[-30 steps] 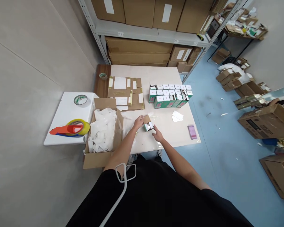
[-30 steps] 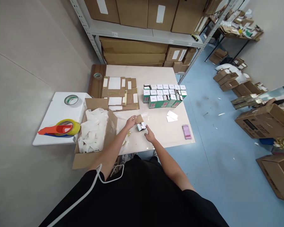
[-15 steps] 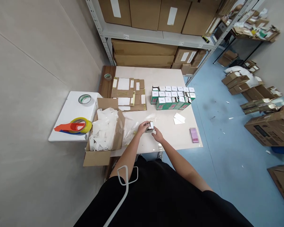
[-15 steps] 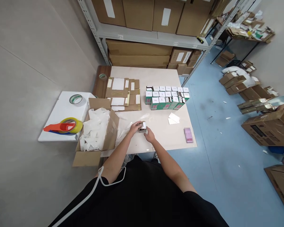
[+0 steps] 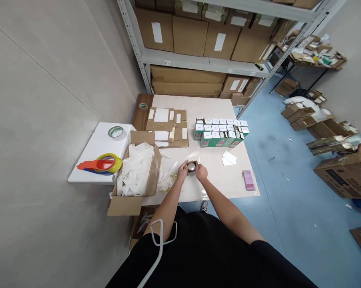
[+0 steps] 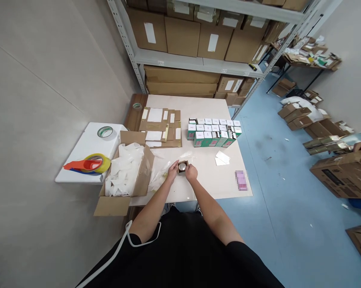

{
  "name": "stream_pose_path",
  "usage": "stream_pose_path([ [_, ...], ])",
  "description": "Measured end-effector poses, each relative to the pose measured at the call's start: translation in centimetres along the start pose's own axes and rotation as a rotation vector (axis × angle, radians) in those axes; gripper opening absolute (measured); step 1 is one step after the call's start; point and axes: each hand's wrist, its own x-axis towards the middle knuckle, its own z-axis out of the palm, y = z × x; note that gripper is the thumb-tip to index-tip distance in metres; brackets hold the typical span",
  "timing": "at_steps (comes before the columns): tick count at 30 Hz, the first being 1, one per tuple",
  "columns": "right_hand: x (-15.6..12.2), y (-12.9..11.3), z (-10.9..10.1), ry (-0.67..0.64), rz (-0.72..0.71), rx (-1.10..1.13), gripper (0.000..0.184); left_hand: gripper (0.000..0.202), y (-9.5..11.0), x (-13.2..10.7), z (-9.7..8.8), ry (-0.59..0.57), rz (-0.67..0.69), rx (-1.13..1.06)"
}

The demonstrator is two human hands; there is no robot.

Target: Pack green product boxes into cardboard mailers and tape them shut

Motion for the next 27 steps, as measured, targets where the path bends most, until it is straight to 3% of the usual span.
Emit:
stream_pose_path([
  [6, -0.8, 2.4, -1.2, 0.045, 0.104, 0.188, 0.031, 0.054, 0.1, -1.5, -0.4, -0.127, 0.108, 0.066],
  [10, -1.4, 3.0, -1.4, 0.089, 0.065, 0.19, 0.034, 0.084, 0.4, -2.6, -0.4, -0.242, 0.202, 0.164],
  [13, -1.6, 2.6, -1.4, 0.069, -0.023, 0.131, 0.028, 0.093, 0.6, -2.7, -0.3, -0.22, 0.215, 0.252],
  [18, -1.2, 1.3, -1.5, 0.048, -0.138, 0.019, 0.035, 0.095, 0.5, -2.0, -0.5, -0.16, 0.141, 0.286],
  [21, -0.3, 0.3, -1.5, 0.011, -0.099, -0.099, 0.037, 0.098, 0.5, -1.7, -0.7, -0.154, 0.084, 0.254],
  [27, 0.9, -2.0, -1.3, -0.117, -0.035, -0.253, 0.042, 0.086, 0.4, -1.8, -0.8, -0.167, 0.081, 0.232],
])
